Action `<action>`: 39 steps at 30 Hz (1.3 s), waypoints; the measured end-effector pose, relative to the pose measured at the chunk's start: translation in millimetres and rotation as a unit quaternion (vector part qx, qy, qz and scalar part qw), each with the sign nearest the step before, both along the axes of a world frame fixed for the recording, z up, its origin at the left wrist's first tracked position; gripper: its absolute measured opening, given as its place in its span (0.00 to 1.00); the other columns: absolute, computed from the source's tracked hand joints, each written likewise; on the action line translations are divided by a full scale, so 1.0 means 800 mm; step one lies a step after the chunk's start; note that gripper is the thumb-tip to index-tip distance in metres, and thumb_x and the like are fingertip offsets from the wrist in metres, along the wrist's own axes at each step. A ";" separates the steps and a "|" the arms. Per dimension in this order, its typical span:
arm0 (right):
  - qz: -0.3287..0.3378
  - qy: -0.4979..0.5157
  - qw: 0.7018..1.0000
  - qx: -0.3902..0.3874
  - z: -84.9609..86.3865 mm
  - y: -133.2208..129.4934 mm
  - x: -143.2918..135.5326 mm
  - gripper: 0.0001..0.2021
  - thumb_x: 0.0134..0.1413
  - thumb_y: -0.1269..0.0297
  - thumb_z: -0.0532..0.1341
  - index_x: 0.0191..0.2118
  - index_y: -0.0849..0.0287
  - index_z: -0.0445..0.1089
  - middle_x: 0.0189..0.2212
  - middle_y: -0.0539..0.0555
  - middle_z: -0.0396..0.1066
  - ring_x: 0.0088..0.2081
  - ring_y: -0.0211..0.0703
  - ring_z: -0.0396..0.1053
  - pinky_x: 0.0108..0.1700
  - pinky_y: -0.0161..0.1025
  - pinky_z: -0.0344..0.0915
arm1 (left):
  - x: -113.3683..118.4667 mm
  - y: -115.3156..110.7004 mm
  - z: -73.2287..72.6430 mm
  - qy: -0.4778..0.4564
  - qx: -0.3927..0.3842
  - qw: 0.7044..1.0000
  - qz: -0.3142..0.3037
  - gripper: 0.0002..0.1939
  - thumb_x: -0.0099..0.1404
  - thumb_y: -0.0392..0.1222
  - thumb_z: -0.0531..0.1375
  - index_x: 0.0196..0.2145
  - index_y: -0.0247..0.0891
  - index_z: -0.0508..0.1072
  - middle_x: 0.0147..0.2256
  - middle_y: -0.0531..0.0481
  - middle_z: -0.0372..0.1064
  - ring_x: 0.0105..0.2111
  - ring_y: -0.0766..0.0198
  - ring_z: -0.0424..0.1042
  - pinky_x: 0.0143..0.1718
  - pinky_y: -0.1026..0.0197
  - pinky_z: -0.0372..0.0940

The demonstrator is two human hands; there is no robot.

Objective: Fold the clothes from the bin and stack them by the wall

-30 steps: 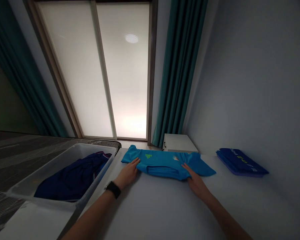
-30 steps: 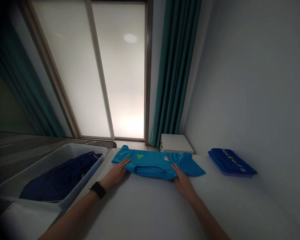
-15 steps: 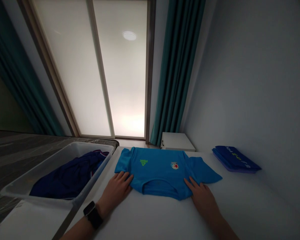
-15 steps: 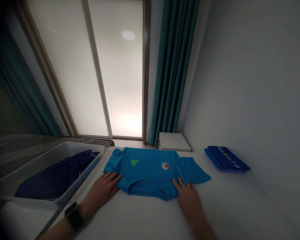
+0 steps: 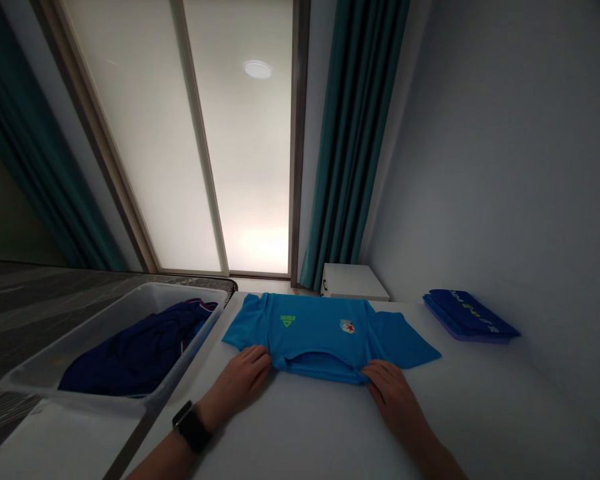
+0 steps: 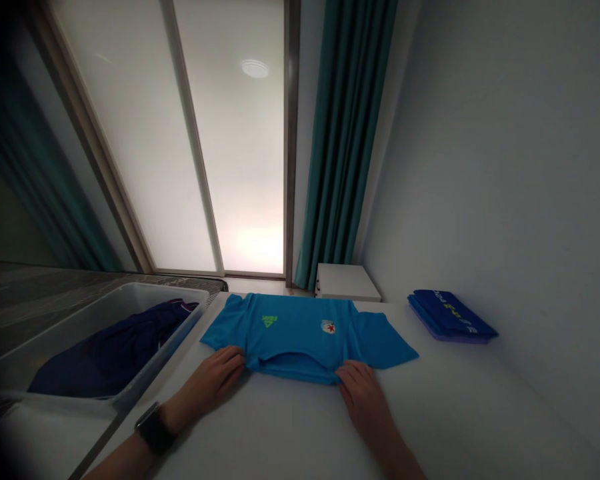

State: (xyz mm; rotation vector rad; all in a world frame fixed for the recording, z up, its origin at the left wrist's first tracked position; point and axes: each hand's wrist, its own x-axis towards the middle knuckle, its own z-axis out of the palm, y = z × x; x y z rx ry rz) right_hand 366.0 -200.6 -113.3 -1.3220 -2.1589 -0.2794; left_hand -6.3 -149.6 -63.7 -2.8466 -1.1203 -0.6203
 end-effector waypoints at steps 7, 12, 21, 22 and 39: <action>0.004 0.034 0.997 -0.064 -0.006 -0.005 0.004 0.12 0.56 0.75 0.52 0.38 0.53 0.69 0.43 0.55 0.73 0.52 0.50 0.68 0.53 0.50 0.65 | -0.005 -0.014 0.014 0.059 -0.029 0.998 -0.017 0.04 0.68 0.35 0.55 0.37 0.40 0.69 0.38 0.49 0.67 0.38 0.58 0.65 0.44 0.54 0.59; 0.027 0.019 0.997 -0.069 0.005 -0.008 -0.002 0.09 0.61 0.70 0.54 0.41 0.52 0.70 0.41 0.55 0.73 0.50 0.49 0.70 0.52 0.48 0.66 | 0.009 -0.017 0.017 0.033 -0.050 0.998 -0.028 0.07 0.68 0.40 0.58 0.44 0.41 0.70 0.43 0.48 0.68 0.43 0.57 0.66 0.46 0.55 0.60; 0.027 -0.020 0.994 -0.100 0.016 -0.011 -0.007 0.09 0.63 0.72 0.54 0.37 0.55 0.70 0.41 0.55 0.72 0.47 0.48 0.70 0.50 0.46 0.67 | 0.016 -0.011 0.004 0.061 -0.035 0.997 -0.036 0.05 0.72 0.35 0.56 0.39 0.41 0.71 0.40 0.50 0.68 0.39 0.59 0.65 0.41 0.58 0.59; 0.027 -0.023 0.994 -0.103 0.017 -0.011 -0.007 0.09 0.63 0.72 0.54 0.36 0.55 0.70 0.41 0.56 0.72 0.46 0.48 0.70 0.49 0.46 0.67 | 0.017 -0.011 0.005 0.066 -0.030 0.997 -0.040 0.06 0.72 0.34 0.55 0.39 0.41 0.71 0.40 0.50 0.68 0.39 0.60 0.65 0.41 0.58 0.58; 0.043 -0.085 0.995 -0.038 0.014 -0.058 -0.016 0.13 0.60 0.79 0.52 0.32 0.55 0.67 0.31 0.50 0.69 0.36 0.43 0.69 0.53 0.45 0.62 | -0.002 -0.045 0.007 0.097 0.017 0.991 -0.091 0.06 0.69 0.31 0.57 0.37 0.41 0.69 0.38 0.50 0.66 0.38 0.59 0.64 0.41 0.57 0.59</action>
